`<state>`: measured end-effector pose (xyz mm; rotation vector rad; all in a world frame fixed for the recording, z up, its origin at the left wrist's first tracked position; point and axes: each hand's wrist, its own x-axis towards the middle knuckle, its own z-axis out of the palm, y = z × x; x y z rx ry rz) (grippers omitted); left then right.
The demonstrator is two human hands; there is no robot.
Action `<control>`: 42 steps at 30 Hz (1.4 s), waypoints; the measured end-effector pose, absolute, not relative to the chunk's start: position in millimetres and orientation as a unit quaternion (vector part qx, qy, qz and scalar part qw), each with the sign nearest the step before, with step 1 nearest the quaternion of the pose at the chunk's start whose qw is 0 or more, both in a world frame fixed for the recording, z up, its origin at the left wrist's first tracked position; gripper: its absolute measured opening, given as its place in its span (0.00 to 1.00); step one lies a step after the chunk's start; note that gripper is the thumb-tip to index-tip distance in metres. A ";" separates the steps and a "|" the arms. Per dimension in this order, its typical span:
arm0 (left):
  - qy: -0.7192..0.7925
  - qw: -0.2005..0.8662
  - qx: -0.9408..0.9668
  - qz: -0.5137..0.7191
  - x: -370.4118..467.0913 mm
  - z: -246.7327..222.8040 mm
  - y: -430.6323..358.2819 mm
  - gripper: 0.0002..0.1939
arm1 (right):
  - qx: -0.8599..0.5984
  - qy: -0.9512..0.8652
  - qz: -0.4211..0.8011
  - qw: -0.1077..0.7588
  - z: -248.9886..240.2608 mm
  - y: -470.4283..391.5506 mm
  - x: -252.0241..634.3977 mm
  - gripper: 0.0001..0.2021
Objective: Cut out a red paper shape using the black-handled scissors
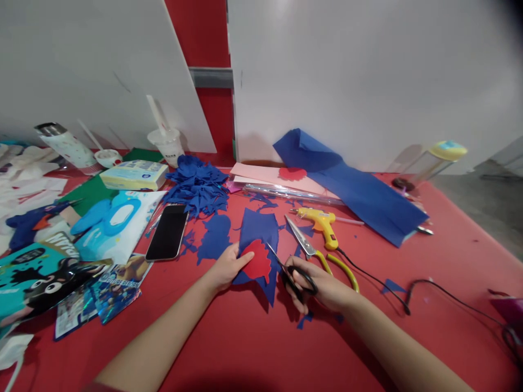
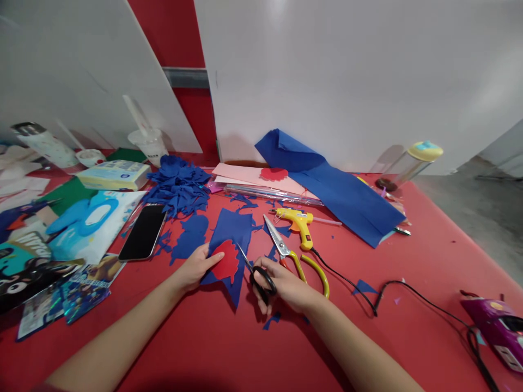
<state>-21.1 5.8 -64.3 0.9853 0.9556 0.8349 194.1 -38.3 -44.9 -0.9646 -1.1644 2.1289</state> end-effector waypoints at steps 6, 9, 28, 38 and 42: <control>0.436 0.675 0.459 0.379 -22.1 -64.6 6.3 0.18 | -0.351 -0.419 0.786 0.289 -47.2 -38.3 193.9 0.19; 0.439 0.662 0.469 0.387 -22.8 -65.4 7.4 0.18 | -0.358 -0.415 0.785 0.290 -47.3 -38.0 194.0 0.18; 0.443 0.633 0.510 0.378 -25.1 -63.2 9.9 0.20 | -0.379 -0.405 0.780 0.289 -48.9 -39.1 189.2 0.18; 0.422 0.680 0.477 0.363 -26.1 -63.7 8.7 0.22 | -0.358 -0.421 0.784 0.282 -46.6 -40.4 188.0 0.19; 0.421 0.691 0.457 0.370 -25.9 -63.0 9.1 0.23 | -0.371 -0.412 0.784 0.280 -46.3 -40.5 187.1 0.20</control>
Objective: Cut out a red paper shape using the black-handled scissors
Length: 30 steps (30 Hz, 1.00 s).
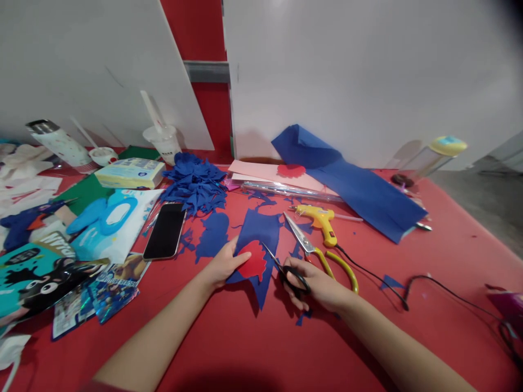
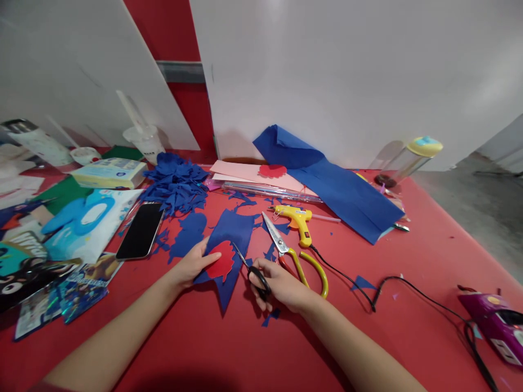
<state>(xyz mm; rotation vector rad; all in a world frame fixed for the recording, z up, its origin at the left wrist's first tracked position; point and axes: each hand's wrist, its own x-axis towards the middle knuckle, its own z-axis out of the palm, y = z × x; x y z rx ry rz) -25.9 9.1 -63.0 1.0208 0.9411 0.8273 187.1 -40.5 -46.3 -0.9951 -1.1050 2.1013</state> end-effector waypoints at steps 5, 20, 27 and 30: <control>0.424 0.696 0.448 0.369 -26.7 -61.6 9.1 0.22 | -0.373 -0.414 0.781 0.280 -44.5 -40.2 186.5 0.21; 0.426 0.674 0.488 0.356 -25.3 -59.2 7.8 0.24 | -0.354 -0.418 0.788 0.280 -47.7 -42.3 187.2 0.20; 0.425 0.672 0.490 0.357 -24.9 -58.8 8.1 0.23 | -0.365 -0.405 0.785 0.294 -48.1 -42.6 184.6 0.21; 0.423 0.680 0.482 0.355 -25.6 -61.3 8.3 0.23 | -0.372 -0.413 0.782 0.281 -48.5 -42.2 184.8 0.21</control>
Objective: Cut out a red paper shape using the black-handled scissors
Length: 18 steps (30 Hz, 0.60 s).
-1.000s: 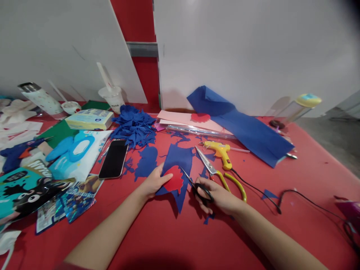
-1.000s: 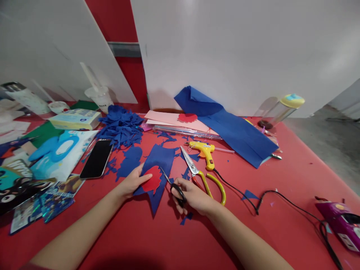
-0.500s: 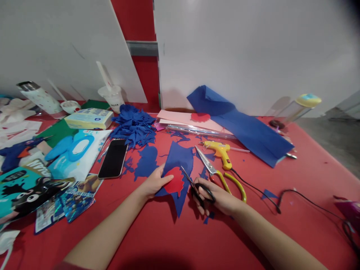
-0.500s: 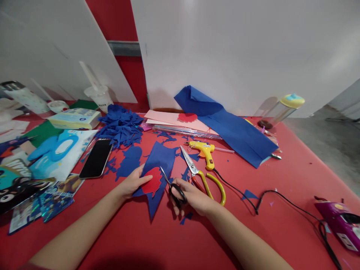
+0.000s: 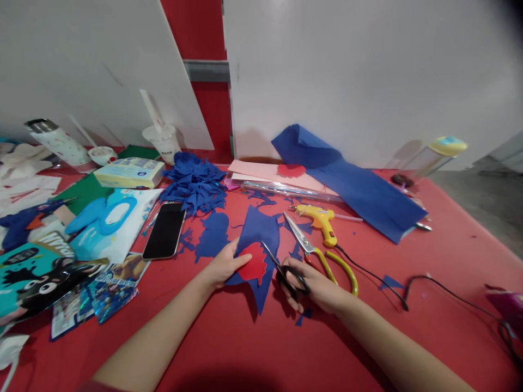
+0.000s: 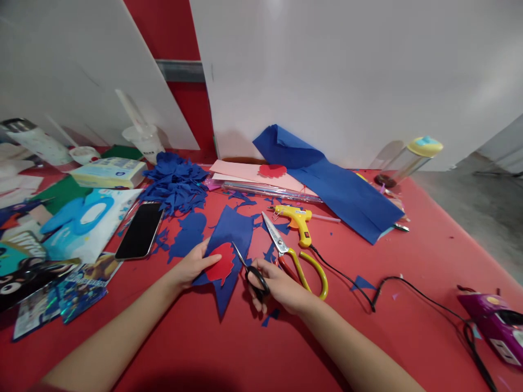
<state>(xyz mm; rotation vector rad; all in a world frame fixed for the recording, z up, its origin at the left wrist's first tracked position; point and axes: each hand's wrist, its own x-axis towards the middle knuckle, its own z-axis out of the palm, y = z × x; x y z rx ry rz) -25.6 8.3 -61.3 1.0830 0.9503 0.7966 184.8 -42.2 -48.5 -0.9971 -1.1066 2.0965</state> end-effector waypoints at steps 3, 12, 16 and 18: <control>0.421 0.690 0.474 0.349 -26.4 -62.6 7.9 0.23 | -0.372 -0.414 0.782 0.279 -47.9 -42.2 184.6 0.21; 0.416 0.705 0.450 0.357 -25.2 -60.2 7.5 0.22 | -0.378 -0.409 0.774 0.303 -46.7 -43.3 181.1 0.21; 0.414 0.706 0.454 0.352 -25.6 -61.4 7.8 0.21 | -0.384 -0.419 0.768 0.297 -45.3 -42.8 179.8 0.22; 0.410 0.706 0.456 0.353 -26.1 -62.5 7.5 0.21 | -0.384 -0.418 0.768 0.296 -44.4 -42.7 179.2 0.22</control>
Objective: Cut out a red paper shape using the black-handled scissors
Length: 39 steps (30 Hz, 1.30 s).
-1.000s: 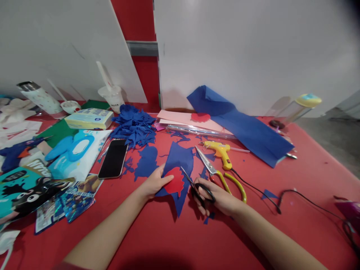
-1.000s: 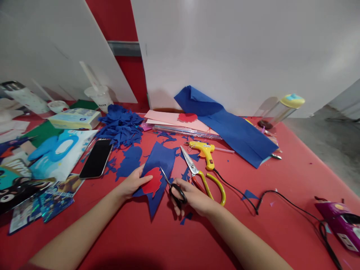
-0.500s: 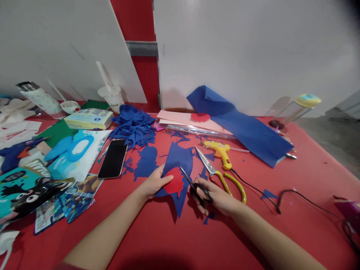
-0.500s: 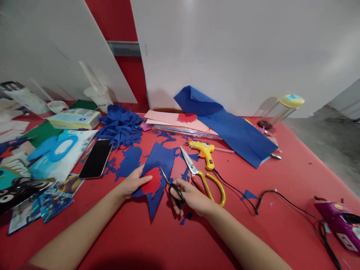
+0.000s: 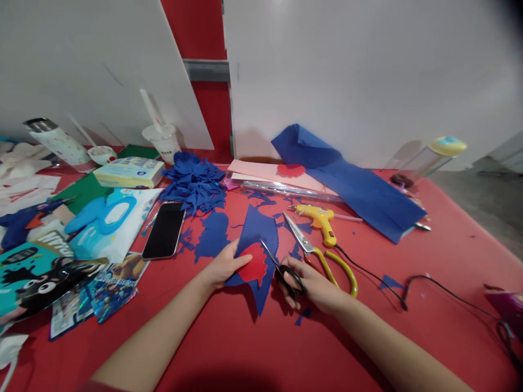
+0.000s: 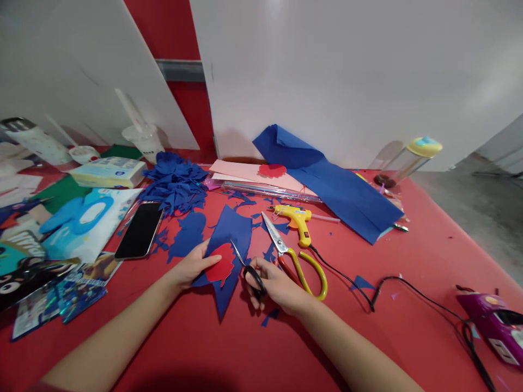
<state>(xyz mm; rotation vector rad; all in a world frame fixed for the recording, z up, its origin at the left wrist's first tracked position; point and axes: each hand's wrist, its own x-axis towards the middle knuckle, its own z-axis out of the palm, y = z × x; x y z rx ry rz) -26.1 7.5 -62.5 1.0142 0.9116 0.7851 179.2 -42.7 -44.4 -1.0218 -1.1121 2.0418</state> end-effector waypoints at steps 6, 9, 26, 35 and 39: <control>0.414 0.712 0.442 0.354 -26.0 -61.9 6.2 0.23 | -0.388 -0.416 0.766 0.301 -44.2 -43.3 178.6 0.22; 0.412 0.717 0.437 0.354 -25.4 -61.0 6.1 0.21 | -0.385 -0.411 0.769 0.302 -44.6 -43.5 178.3 0.22; 0.408 0.719 0.444 0.346 -25.5 -61.3 5.7 0.22 | -0.330 -0.389 0.794 0.331 -53.5 -45.6 174.5 0.20; 0.416 0.733 0.426 0.330 -27.5 -58.8 5.1 0.24 | -0.317 -0.382 0.797 0.344 -56.4 -46.4 175.0 0.21; 0.424 0.737 0.412 0.326 -28.8 -57.2 6.3 0.23 | -0.329 -0.393 0.791 0.333 -54.7 -46.6 174.6 0.21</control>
